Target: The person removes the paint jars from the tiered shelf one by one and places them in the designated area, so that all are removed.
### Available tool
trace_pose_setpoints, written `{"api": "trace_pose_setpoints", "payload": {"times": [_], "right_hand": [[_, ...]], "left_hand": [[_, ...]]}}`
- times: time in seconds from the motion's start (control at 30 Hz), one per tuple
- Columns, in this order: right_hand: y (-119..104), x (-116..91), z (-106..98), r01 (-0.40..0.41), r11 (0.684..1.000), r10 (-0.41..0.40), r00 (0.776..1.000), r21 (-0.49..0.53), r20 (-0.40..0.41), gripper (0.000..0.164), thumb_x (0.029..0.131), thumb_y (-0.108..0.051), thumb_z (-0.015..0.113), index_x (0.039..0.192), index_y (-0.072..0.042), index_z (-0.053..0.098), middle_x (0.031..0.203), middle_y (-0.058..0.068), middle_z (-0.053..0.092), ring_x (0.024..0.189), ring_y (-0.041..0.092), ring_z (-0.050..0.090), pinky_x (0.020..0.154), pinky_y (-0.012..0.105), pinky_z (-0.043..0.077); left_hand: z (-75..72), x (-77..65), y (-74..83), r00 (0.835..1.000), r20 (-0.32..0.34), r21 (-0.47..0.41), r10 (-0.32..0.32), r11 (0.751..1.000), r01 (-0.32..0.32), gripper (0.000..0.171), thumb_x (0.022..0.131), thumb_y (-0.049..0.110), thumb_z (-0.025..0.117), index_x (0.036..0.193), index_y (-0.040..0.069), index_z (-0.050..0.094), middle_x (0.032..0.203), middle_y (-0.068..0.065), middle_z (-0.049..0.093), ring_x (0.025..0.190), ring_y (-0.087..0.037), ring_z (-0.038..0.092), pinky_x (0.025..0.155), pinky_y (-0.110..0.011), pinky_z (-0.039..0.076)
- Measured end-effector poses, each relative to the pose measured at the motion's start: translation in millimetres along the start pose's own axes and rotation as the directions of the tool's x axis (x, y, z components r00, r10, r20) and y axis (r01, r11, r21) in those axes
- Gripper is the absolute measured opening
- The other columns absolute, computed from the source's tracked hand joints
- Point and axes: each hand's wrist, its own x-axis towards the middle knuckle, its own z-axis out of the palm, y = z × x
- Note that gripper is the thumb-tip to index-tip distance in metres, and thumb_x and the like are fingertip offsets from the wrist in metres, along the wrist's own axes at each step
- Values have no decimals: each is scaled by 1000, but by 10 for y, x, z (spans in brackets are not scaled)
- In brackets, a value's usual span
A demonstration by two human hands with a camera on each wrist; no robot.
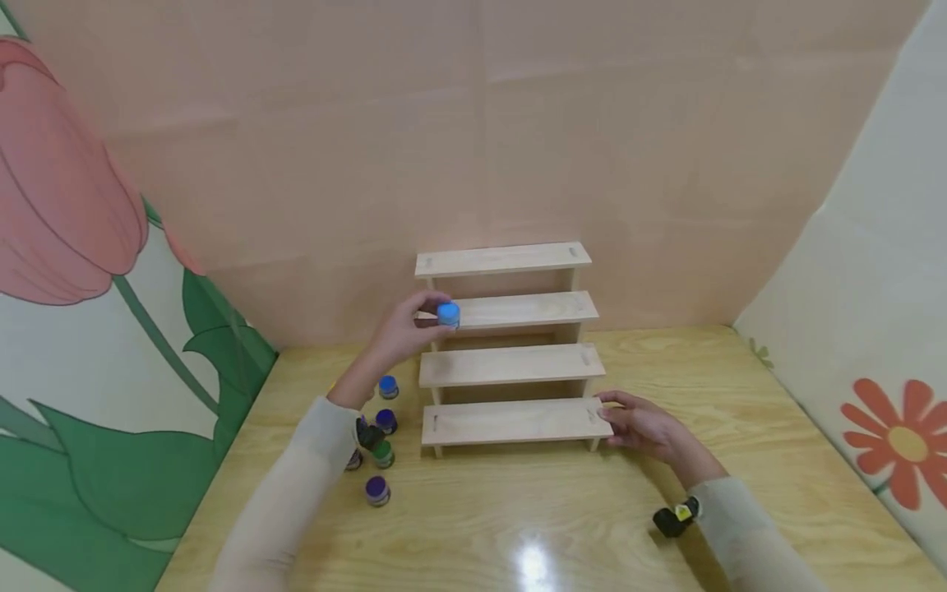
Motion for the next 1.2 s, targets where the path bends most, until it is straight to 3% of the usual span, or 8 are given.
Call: {"api": "trace_pose_setpoints", "payload": {"times": [0.27, 0.67, 0.9, 1.2], "right_hand": [[-42, -5, -6, -8, 1000, 8, 1000, 7, 11, 26, 105, -11, 55, 130, -13, 51, 100, 3, 67, 82, 13, 67, 69, 25, 61], [-58, 2, -16, -7, 1000, 7, 1000, 20, 14, 23, 104, -10, 55, 126, -16, 55, 99, 2, 68, 82, 12, 67, 69, 25, 61], [-37, 3, -29, -11, 1000, 11, 1000, 8, 6, 21, 104, -11, 55, 124, -19, 55, 99, 2, 68, 82, 12, 67, 69, 25, 61], [-8, 9, -22, -20, 1000, 20, 1000, 7, -3, 23, 104, -11, 56, 126, -18, 54, 100, 2, 67, 83, 12, 67, 69, 25, 61]], "left_hand": [[-200, -368, -189, 999, -34, 26, -11, 1000, 12, 43, 89, 10, 79, 128, 7, 63, 122, -11, 65, 115, -29, 63, 96, -37, 58], [-463, -960, -439, 996, -42, 38, -78, 996, 80, 48, 90, 8, 78, 133, 2, 59, 127, -14, 62, 121, -34, 59, 99, -37, 56], [-579, -1271, -617, 986, -69, 36, -152, 987, 155, 46, 91, 12, 77, 133, 6, 59, 127, -12, 61, 120, -29, 58, 98, -31, 56], [-680, -1583, -793, 972, -67, 35, -224, 973, 227, 48, 91, 11, 77, 134, 3, 58, 125, -15, 60, 121, -33, 59, 100, -34, 55]]}}
